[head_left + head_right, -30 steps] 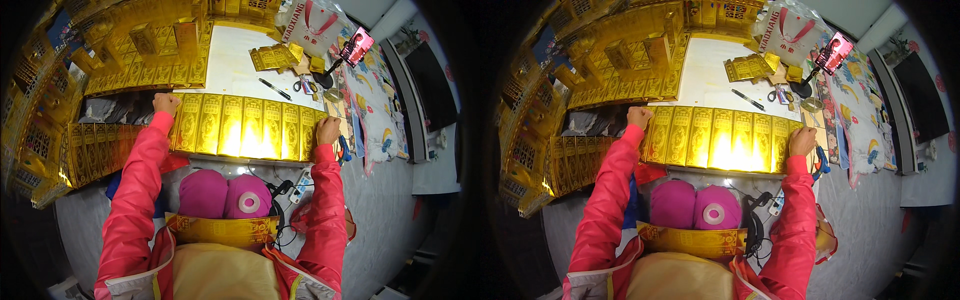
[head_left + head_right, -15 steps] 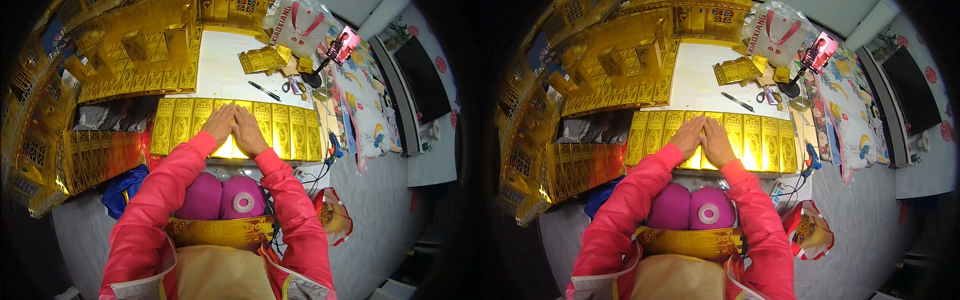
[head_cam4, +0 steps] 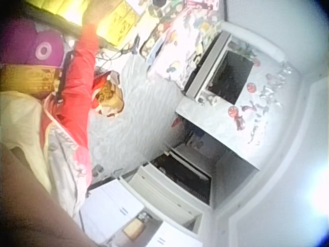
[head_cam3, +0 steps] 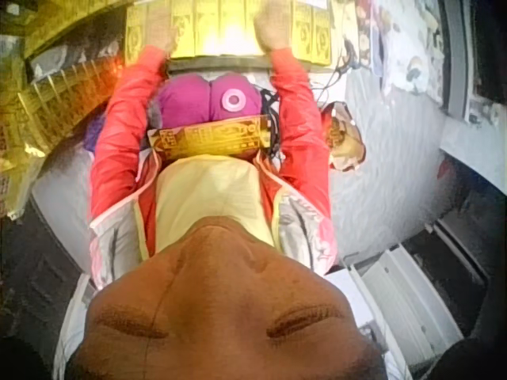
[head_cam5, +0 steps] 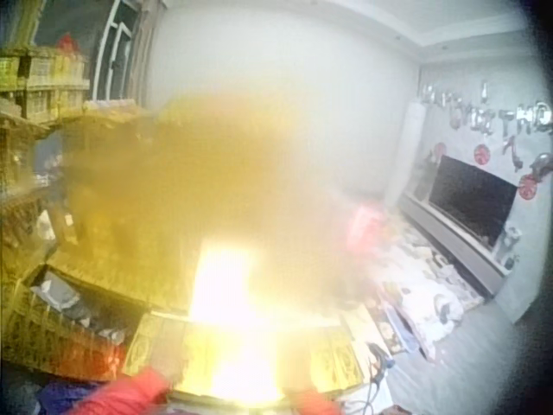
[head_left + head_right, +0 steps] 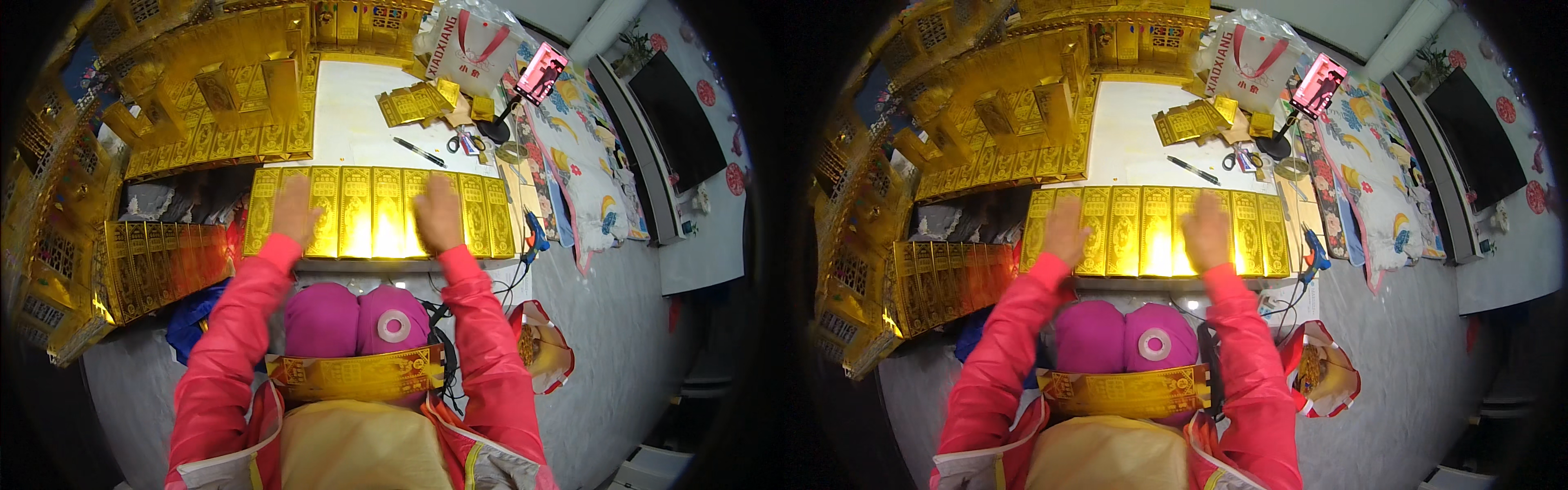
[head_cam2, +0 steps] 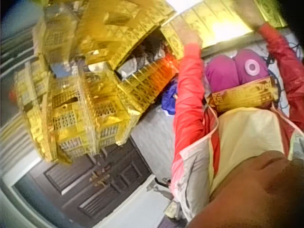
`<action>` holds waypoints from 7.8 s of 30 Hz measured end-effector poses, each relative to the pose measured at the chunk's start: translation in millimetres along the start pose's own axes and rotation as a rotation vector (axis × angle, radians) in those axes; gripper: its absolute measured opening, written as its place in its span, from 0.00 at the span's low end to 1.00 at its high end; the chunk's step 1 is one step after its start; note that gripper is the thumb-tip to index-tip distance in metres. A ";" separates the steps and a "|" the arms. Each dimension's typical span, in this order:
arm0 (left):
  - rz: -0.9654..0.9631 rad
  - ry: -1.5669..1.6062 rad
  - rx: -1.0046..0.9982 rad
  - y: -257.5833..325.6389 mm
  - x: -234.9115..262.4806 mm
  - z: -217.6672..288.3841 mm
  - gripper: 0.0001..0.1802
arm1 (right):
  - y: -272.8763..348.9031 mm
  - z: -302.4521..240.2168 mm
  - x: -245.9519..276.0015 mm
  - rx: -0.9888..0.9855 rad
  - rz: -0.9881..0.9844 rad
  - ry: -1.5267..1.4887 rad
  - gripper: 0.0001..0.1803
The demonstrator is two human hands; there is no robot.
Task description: The person folds and tapes gold-colored paper sheets into rectangular blocks, then arranges them in rows on a white table. The person uses clear tape to secure the folded edges and aligns the blocks into a larger assembly.
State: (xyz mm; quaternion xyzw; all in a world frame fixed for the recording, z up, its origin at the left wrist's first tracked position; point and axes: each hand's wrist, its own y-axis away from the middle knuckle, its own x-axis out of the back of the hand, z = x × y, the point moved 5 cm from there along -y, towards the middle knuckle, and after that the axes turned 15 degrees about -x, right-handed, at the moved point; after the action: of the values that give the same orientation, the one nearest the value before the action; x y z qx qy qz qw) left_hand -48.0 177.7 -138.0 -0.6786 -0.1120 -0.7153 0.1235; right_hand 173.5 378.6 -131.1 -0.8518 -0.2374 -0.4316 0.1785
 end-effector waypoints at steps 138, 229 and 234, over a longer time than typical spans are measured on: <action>2.017 2.240 0.251 614.7 -49.8 12.5 0.22 | 443.9 -471.1 -50.5 0.803 -1.208 -0.589 0.37; 1.505 1.230 0.128 147.9 185.8 -105.0 0.25 | -146.3 5.3 -27.9 0.017 -0.040 0.292 0.13; 1.521 1.202 0.218 148.0 175.3 -115.5 0.26 | -185.0 30.2 3.3 -0.206 0.236 -0.314 0.21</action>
State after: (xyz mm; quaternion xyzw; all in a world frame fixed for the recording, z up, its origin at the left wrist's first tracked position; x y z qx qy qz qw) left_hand -116.8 -4.2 29.7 -0.0764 0.3719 -0.6574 0.6510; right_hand 91.5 547.1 -127.0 -0.9441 -0.1156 -0.2919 0.1004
